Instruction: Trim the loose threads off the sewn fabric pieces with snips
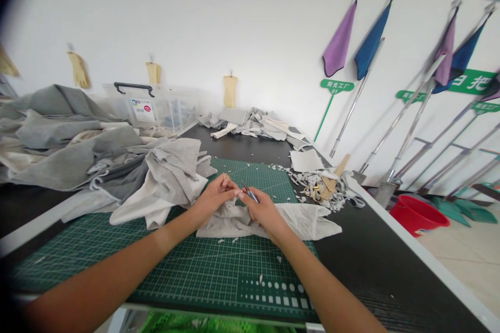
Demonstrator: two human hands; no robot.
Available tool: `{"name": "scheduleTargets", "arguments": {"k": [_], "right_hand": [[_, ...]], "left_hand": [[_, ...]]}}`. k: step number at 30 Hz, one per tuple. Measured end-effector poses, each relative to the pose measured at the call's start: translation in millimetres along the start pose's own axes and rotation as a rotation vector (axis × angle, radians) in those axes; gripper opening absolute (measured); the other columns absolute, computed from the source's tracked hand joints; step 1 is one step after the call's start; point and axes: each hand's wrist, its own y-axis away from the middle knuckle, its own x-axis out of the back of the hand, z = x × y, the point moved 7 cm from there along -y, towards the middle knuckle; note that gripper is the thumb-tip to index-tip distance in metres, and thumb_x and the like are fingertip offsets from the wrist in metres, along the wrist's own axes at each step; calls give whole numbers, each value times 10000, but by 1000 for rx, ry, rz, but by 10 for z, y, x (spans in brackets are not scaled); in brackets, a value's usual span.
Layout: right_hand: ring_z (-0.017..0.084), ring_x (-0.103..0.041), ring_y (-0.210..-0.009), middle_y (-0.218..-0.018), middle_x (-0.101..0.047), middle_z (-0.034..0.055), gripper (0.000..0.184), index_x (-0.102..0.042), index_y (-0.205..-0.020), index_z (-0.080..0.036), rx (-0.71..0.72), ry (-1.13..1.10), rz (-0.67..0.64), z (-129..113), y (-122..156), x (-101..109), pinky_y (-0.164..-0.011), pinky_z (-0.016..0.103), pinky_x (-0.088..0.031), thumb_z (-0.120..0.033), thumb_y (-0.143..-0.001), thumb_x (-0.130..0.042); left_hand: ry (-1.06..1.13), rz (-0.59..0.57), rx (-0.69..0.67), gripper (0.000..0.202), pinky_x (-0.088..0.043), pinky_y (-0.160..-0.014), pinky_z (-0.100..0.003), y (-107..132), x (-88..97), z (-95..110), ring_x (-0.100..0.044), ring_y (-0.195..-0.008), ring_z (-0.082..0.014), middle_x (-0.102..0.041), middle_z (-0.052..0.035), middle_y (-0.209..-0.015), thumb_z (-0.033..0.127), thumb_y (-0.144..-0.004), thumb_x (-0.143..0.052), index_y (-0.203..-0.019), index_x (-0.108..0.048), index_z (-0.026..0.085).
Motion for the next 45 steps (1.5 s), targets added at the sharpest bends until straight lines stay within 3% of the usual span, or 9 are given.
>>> {"name": "scheduleTargets", "arguments": {"k": [8,19,28,34,38,41,45], "right_hand": [[56,-205,-381,-421,-328,-129,447,-634,-983,-161,-54,-131,44,45,-38,53,-351,199,-131,-553,-801,-750],[42,-184,-357,-407,-324,-141,584,-646,-988,-145,-49,-202,26,23,-19,43,-352,192,-128,-644,-713,-771],[44,-168,-354,-399,-327,-144,521,-623,-1032,-142,-33,-221,-17,89,-66,42,-341,197,-103,-565,-767,-772],[44,-185,-358,-394,-358,-125,477,-629,-930,-146,-6,-147,70,117,-110,135,-350,198,-105,-573,-763,-764],[46,-209,-338,-386,-365,-116,474,-608,-833,-169,-12,-94,187,119,-153,251,-354,206,-103,-585,-699,-790],[60,-244,-332,-394,-371,-103,476,-602,-775,-188,9,-34,235,100,-188,338,-362,219,-129,-607,-662,-796],[83,-286,-392,-456,-379,-81,461,-562,-697,-213,82,65,290,59,-215,477,-404,239,-200,-625,-700,-768]], "left_hand": [[-31,19,-35,373,-437,-788,-273,-31,31,-6,-607,-827,-134,-662,-7,-881,240,-859,-703,-837,-332,223],[-11,15,-49,448,-418,-714,-248,-59,26,-64,-571,-759,-109,-636,-3,-920,344,-836,-754,-852,-321,227],[1,-25,-51,494,-381,-612,-219,-93,9,-130,-537,-641,-67,-627,-2,-959,376,-822,-767,-858,-297,230],[-89,-53,-26,465,-370,-584,-204,-77,-15,-151,-502,-607,-56,-589,16,-938,359,-791,-779,-913,-350,228],[-266,-39,18,360,-430,-663,-237,-34,33,-138,-594,-726,-119,-600,1,-882,226,-755,-754,-991,-483,200],[-374,-109,133,261,-450,-694,-265,26,53,-139,-632,-798,-173,-658,-24,-868,195,-741,-703,-975,-588,176],[-491,-337,260,170,-414,-654,-261,147,33,-72,-614,-766,-182,-699,-11,-861,261,-756,-684,-896,-698,167]]}}
